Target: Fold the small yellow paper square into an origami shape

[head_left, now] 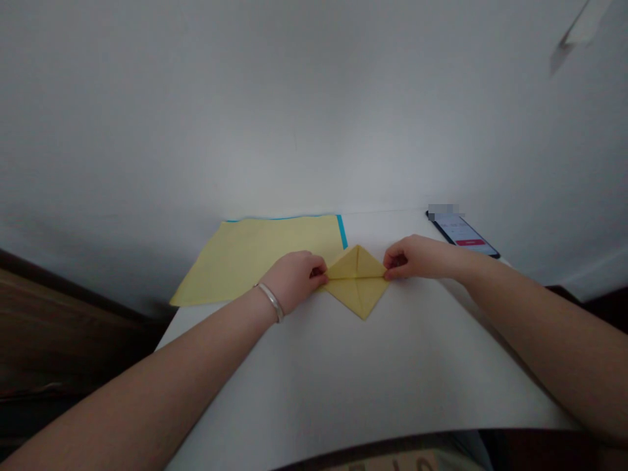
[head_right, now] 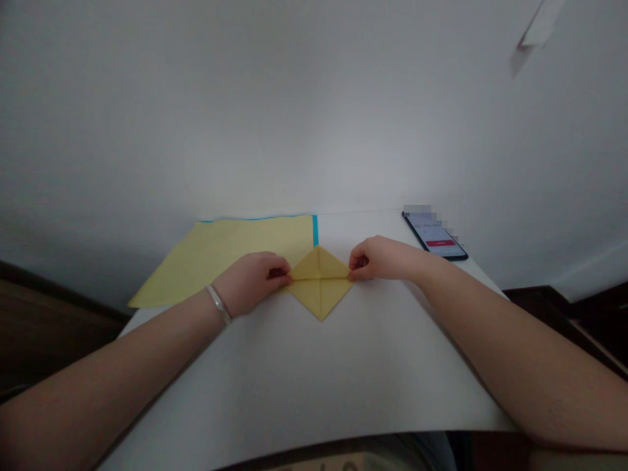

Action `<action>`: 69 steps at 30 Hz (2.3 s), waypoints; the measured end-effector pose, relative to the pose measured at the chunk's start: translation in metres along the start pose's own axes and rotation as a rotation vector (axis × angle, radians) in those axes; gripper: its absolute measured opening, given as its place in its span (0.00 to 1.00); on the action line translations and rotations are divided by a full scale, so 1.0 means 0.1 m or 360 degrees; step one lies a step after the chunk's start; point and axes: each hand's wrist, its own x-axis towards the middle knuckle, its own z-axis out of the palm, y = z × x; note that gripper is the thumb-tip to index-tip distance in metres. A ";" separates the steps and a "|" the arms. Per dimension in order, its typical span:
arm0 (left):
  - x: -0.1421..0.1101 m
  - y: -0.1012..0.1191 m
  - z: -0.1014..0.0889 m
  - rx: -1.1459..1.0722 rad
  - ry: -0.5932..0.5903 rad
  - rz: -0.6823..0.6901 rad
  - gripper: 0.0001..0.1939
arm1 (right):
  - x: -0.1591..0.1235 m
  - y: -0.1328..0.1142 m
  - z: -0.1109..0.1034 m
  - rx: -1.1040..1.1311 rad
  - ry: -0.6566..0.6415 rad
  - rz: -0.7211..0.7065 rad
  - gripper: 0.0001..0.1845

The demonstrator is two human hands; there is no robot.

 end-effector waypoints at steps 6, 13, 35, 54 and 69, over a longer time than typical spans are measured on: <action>-0.01 -0.01 -0.03 -0.0044 -0.0028 -0.0098 0.06 | -0.03 -0.10 -0.01 -0.0114 -0.0008 0.0032 0.09; 0.04 0.01 0.00 -0.0070 0.0017 -0.0002 0.07 | 0.00 -0.24 0.07 -0.0490 0.0294 -0.0263 0.14; 0.08 0.08 -0.02 0.0010 -0.0135 -0.0109 0.10 | 0.09 -0.23 0.21 0.0279 0.0269 0.0190 0.17; 0.09 0.04 -0.05 -0.0056 -0.0242 0.0021 0.18 | 0.07 -0.21 0.29 0.0533 0.0342 -0.0071 0.15; 0.08 0.05 -0.03 -0.0059 -0.0355 -0.0050 0.12 | 0.08 -0.23 0.21 0.0296 0.0156 0.0213 0.18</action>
